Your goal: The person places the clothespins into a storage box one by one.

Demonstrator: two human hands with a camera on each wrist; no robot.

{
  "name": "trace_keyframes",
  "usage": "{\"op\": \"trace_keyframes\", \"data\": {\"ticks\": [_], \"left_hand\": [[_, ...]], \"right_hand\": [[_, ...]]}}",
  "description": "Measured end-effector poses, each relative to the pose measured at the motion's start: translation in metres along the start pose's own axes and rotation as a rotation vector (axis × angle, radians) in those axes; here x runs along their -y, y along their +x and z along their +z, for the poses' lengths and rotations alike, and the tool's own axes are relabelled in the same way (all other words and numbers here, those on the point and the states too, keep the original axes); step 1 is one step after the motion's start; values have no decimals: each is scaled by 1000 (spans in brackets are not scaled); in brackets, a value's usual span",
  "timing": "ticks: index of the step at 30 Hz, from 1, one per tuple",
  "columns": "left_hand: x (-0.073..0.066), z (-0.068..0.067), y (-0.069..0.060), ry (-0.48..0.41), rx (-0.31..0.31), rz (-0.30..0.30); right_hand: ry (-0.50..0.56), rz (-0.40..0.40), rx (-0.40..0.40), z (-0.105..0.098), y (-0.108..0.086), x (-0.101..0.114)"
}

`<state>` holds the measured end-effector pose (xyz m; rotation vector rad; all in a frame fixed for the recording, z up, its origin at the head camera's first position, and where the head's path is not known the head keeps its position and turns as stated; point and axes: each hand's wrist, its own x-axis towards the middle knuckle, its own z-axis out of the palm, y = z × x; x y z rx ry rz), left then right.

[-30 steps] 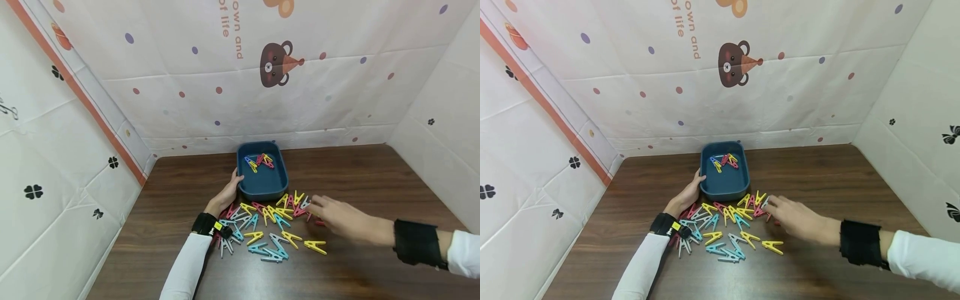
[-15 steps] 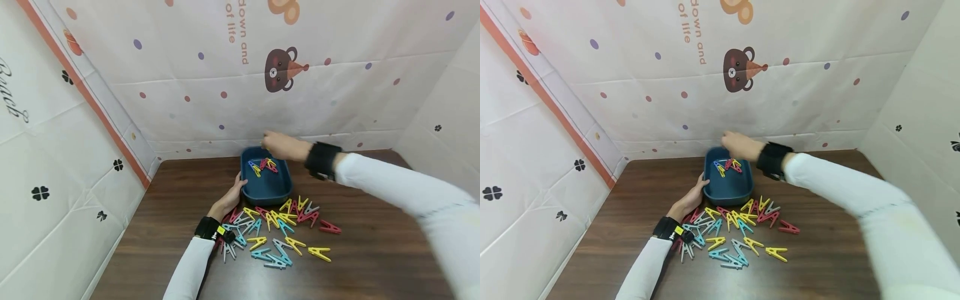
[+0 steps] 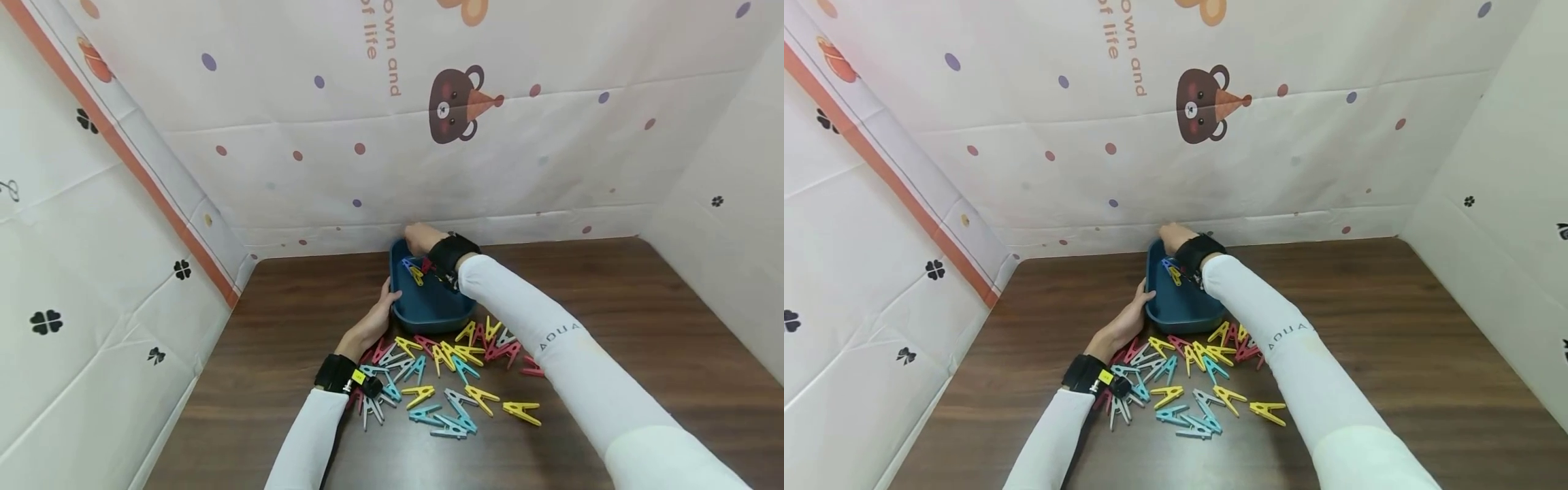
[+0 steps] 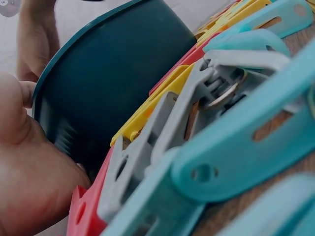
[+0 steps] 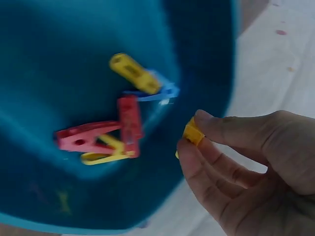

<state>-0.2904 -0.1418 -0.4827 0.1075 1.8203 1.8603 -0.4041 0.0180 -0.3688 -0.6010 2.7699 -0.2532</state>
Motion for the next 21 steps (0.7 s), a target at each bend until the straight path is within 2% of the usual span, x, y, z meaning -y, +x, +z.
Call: {"op": "trace_keyframes", "data": {"ticks": [6,10,14,18,21], "left_hand": [[0,2,1,2,-13,-9],[-2,4,1,8,-5,-5],[-3,6,2,9,8,1],[-1,5,2,6,5,7],[0,2,0,7,0,15]], "right_hand": [[-65,87,89,17,5,-23],[-49,144,137,22,7,-33],[-44,168,164,24,5,-38],[-40,144,143,22,-5,-37],[-7,85,117,14,-13,-36]]}}
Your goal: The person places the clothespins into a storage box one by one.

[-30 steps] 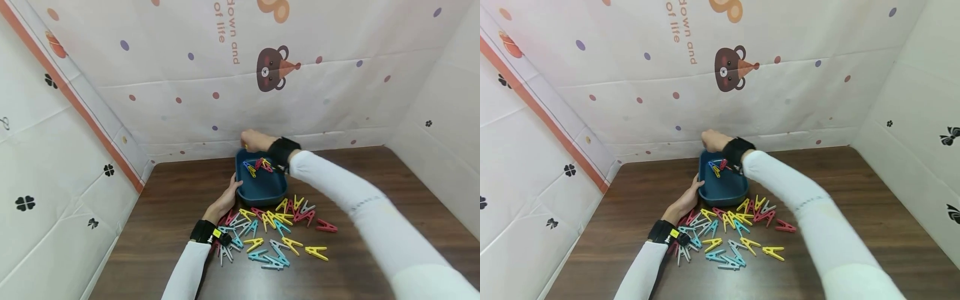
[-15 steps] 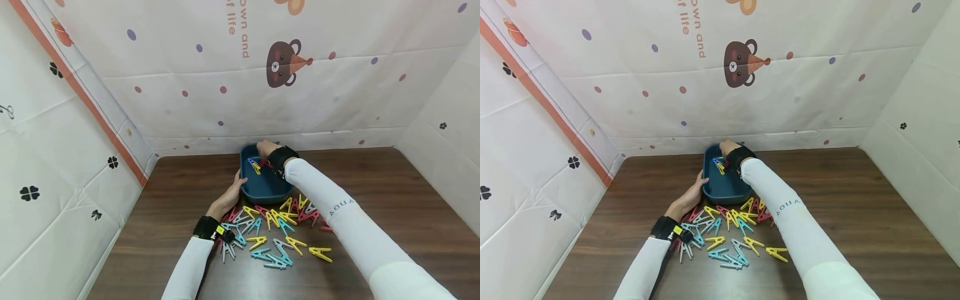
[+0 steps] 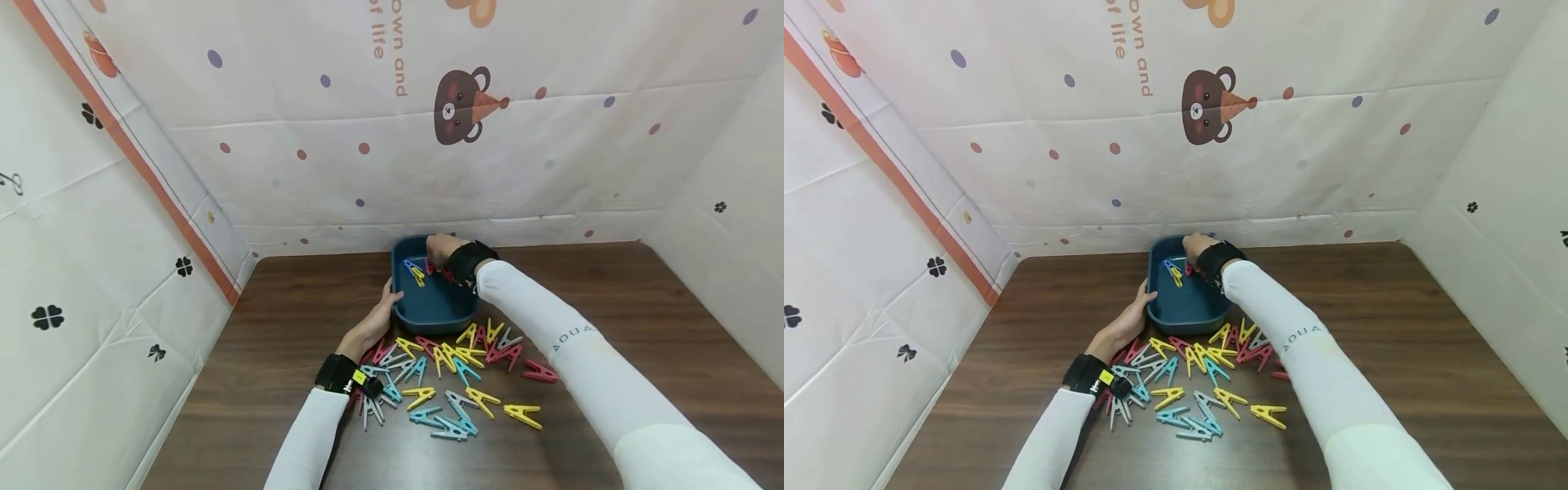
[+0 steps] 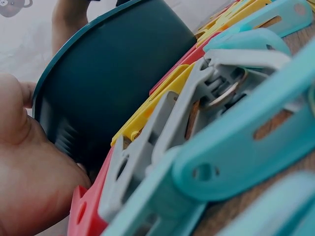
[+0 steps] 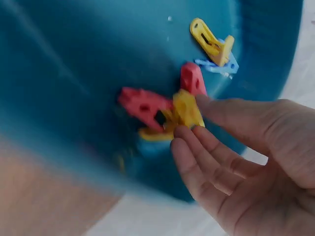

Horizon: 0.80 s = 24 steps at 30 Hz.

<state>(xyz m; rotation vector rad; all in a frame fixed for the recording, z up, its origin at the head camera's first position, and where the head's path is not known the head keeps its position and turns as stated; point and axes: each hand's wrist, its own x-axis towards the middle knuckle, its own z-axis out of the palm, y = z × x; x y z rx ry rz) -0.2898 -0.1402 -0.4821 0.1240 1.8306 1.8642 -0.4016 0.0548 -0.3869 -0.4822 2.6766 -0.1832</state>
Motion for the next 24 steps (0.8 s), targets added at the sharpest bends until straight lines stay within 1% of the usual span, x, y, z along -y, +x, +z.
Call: {"op": "trace_keyframes", "data": {"ticks": [1,3,6,9,11,13,15,17,19,22,24], "left_hand": [[1,-1,-1,1,1,6],[1,-1,-4,3,7,19],[3,-2,-5,7,16,32],[5,-2,-6,4,14,10],[6,-2,-5,5,11,-1],[7,-3,-5,3,9,-4],[7,-3,-5,0,13,9],[6,-3,-4,-1,23,18],[5,-3,-3,-3,33,25],[2,-1,-2,-9,38,28],[2,0,-2,-16,32,32]], "right_hand": [[5,-25,-14,-3,-4,-1],[19,-105,-69,-10,-14,-4],[11,-267,-201,-17,-44,-5],[0,-418,-317,-12,-90,-6],[-22,-469,-355,-3,-125,-7],[-61,-516,-376,12,-159,-9],[-108,-545,-368,32,-189,-13],[-137,-578,-313,53,-216,-18],[-155,-602,-237,75,-237,-23],[-158,-618,-139,101,-259,-29],[-166,-626,-130,114,-267,-33]]}}
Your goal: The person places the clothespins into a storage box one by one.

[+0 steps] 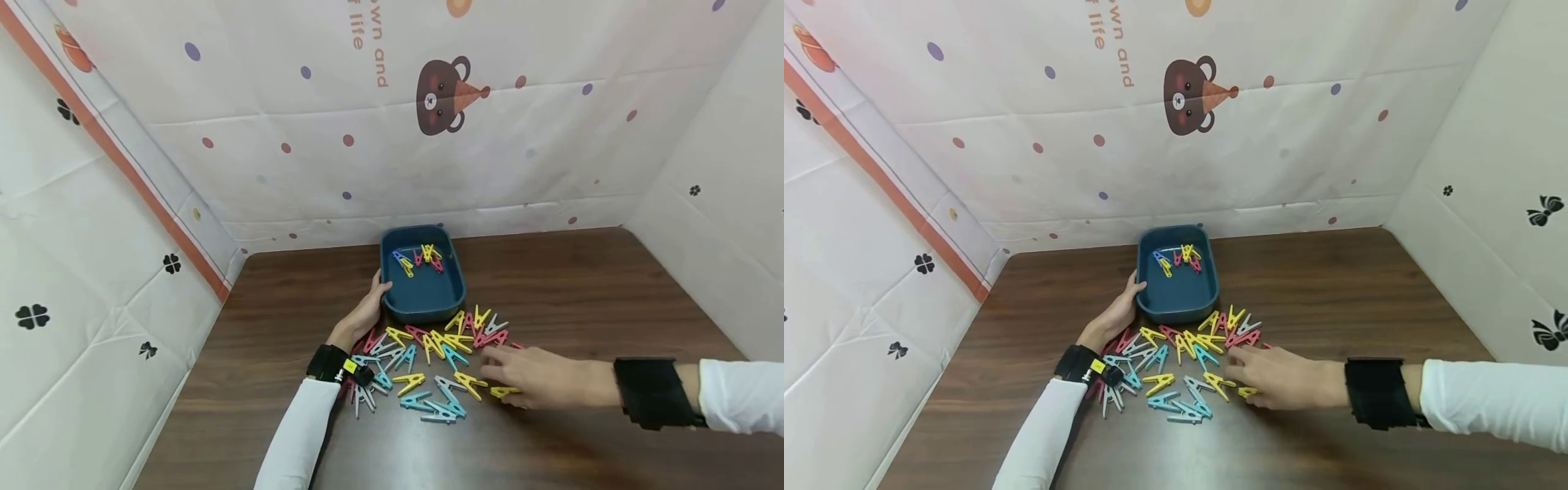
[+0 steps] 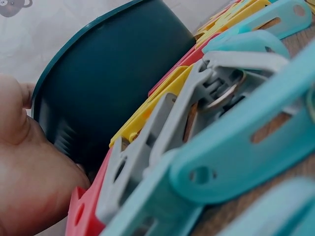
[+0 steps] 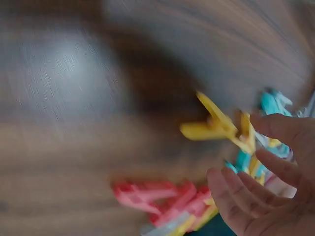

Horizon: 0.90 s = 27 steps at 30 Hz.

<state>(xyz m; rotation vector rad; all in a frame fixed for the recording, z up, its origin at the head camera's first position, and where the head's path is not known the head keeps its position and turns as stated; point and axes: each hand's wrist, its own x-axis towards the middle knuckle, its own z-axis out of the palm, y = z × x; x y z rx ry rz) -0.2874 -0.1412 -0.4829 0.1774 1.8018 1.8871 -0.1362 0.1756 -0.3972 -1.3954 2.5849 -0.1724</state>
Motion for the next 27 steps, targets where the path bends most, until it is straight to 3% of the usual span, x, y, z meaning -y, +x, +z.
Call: {"op": "trace_keyframes", "data": {"ticks": [12,23,27], "left_hand": [[1,-2,1,0,-21,-3],[0,1,0,4,-8,-8],[-1,0,0,7,-18,-12]], "right_hand": [[29,-12,-72,31,-3,-4],[3,-80,-124,34,5,-3],[7,-68,-134,29,5,-5]]}}
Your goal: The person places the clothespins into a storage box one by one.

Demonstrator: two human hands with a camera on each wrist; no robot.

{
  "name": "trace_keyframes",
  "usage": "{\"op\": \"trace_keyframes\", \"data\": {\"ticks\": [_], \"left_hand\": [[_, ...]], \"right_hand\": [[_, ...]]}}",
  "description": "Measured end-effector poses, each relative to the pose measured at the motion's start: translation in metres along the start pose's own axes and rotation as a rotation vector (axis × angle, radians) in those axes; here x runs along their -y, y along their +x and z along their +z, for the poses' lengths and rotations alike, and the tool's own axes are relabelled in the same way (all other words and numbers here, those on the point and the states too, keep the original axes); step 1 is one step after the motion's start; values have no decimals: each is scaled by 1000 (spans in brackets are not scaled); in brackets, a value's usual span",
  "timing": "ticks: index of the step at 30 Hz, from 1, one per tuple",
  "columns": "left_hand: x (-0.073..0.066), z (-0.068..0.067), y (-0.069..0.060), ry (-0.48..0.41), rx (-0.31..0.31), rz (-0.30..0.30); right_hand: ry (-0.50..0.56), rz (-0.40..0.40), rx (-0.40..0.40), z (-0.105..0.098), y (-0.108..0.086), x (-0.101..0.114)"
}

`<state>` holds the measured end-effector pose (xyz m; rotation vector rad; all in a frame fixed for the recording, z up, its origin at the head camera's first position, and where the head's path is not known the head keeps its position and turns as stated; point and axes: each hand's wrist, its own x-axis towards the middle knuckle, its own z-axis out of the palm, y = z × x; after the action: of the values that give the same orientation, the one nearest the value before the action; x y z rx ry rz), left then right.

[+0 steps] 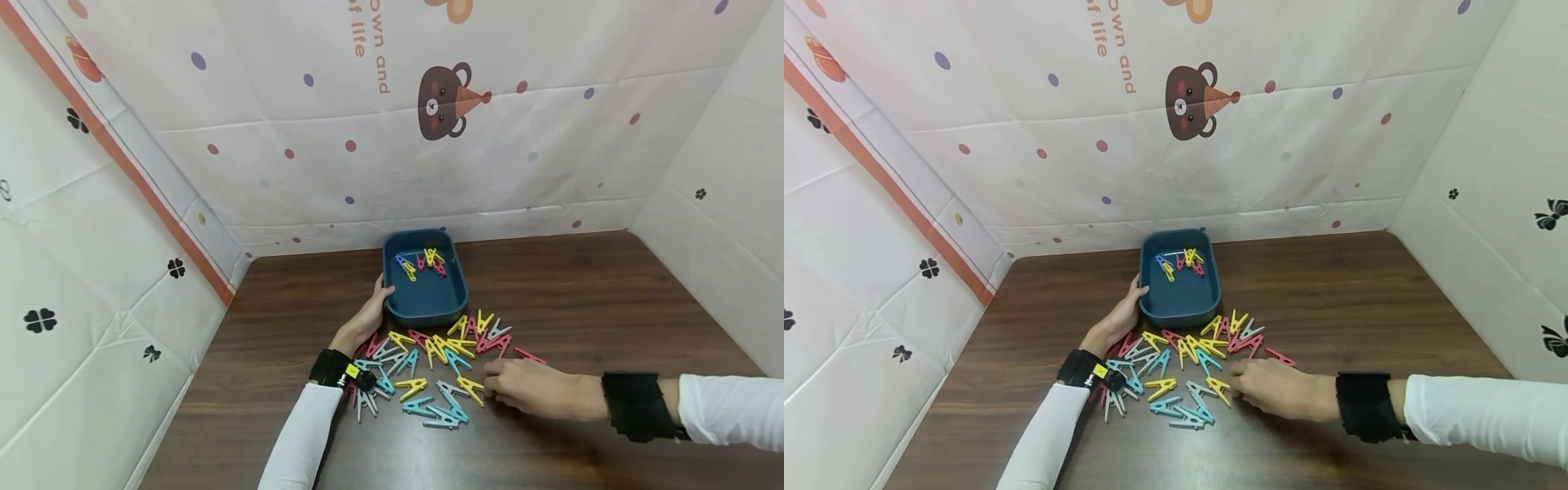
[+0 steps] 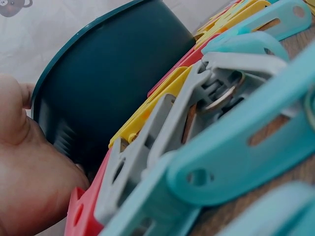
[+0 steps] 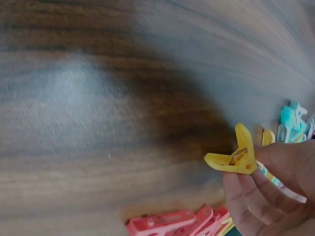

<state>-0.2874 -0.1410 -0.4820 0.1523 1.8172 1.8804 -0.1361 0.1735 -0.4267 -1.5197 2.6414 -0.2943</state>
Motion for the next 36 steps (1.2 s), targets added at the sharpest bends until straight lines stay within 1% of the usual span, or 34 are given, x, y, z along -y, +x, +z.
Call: {"op": "trace_keyframes", "data": {"ticks": [2,5,10,15,18,21,23,25,27,29,31,33,36], "left_hand": [[0,0,0,0,-3,-2],[0,0,0,1,-4,0],[1,0,0,3,-6,1],[1,0,0,4,-2,-1],[0,0,-1,1,-7,-2],[-1,0,0,-2,-8,-3],[0,1,0,-3,-7,-4],[0,1,0,-6,-5,-1],[0,1,0,-7,-4,-2],[1,1,0,-4,-3,-7],[1,0,0,-2,-8,-8],[0,0,0,-2,-15,-9],[0,1,0,-4,-13,-1]], "right_hand": [[-6,12,-2,-2,0,0],[1,37,18,-5,-2,0],[30,66,57,-3,-10,-1],[37,119,85,-4,-18,0],[51,146,105,-11,-16,-3],[1,133,61,-27,-6,-12],[-46,129,-10,-42,6,-22],[-109,119,-103,-59,23,-36],[-133,133,-177,-78,47,-52],[-127,149,-232,-96,74,-70],[-114,170,-259,-109,105,-88],[-99,212,-261,-116,137,-105],[-94,320,-234,-115,180,-124]]}}
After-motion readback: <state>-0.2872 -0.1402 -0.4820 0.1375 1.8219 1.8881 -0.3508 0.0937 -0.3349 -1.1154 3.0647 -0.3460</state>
